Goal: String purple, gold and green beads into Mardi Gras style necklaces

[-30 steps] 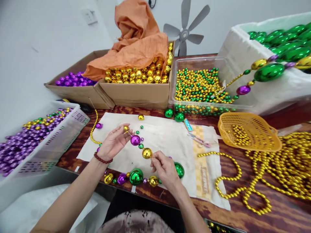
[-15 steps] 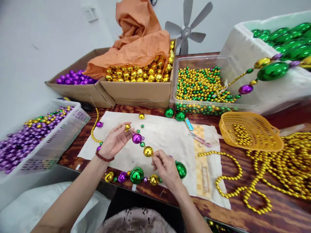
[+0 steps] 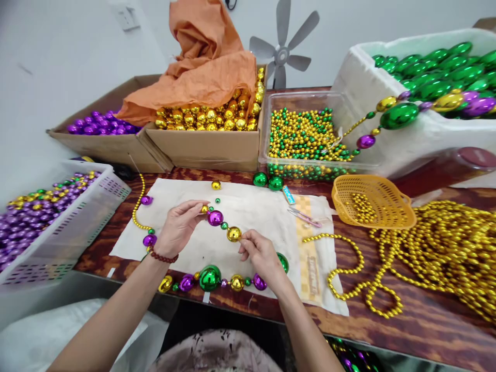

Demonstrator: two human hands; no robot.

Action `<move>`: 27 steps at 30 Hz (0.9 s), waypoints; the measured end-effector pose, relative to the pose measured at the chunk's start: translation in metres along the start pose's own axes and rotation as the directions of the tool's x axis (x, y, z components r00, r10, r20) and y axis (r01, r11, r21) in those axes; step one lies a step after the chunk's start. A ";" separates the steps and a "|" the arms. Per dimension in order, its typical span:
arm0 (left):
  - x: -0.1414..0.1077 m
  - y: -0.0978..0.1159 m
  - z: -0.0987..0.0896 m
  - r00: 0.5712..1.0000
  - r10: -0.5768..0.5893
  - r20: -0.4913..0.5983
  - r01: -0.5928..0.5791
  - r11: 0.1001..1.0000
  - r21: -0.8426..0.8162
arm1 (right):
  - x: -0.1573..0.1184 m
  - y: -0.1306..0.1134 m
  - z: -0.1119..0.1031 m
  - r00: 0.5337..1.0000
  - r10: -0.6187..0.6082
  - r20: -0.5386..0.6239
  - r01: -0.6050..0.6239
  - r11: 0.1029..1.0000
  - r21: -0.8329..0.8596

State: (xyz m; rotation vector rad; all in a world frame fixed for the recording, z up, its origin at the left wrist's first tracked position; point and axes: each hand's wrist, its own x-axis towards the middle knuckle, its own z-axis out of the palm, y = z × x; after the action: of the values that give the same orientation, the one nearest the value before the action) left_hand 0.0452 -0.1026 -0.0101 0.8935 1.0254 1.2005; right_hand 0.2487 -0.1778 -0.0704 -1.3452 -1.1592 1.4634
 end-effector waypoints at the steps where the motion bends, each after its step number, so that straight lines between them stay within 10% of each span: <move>1: 0.001 0.000 0.000 1.000 0.010 -0.019 -0.010 1.000 0.020 | 0.000 0.000 -0.001 1.000 -0.003 0.013 0.003 1.000 -0.016; 8: 0.001 -0.001 0.000 0.978 0.206 -0.008 -0.192 0.926 0.326 | 0.006 -0.003 -0.011 0.993 0.000 0.116 0.020 0.986 -0.168; 16: -0.017 0.002 0.012 0.815 0.530 0.235 -0.537 0.538 0.650 | 0.006 -0.036 -0.038 0.997 -0.030 0.072 0.071 0.738 -0.671; 27: -0.024 0.017 0.026 0.699 0.618 0.360 -0.669 0.389 0.634 | 0.034 -0.072 0.003 0.885 -0.388 0.255 0.455 0.838 -0.303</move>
State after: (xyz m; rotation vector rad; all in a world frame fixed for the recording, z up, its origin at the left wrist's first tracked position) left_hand 0.0633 -0.1239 0.0166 2.1438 1.1550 1.3715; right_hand 0.2414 -0.1274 -0.0088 -1.0923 -1.7854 1.0990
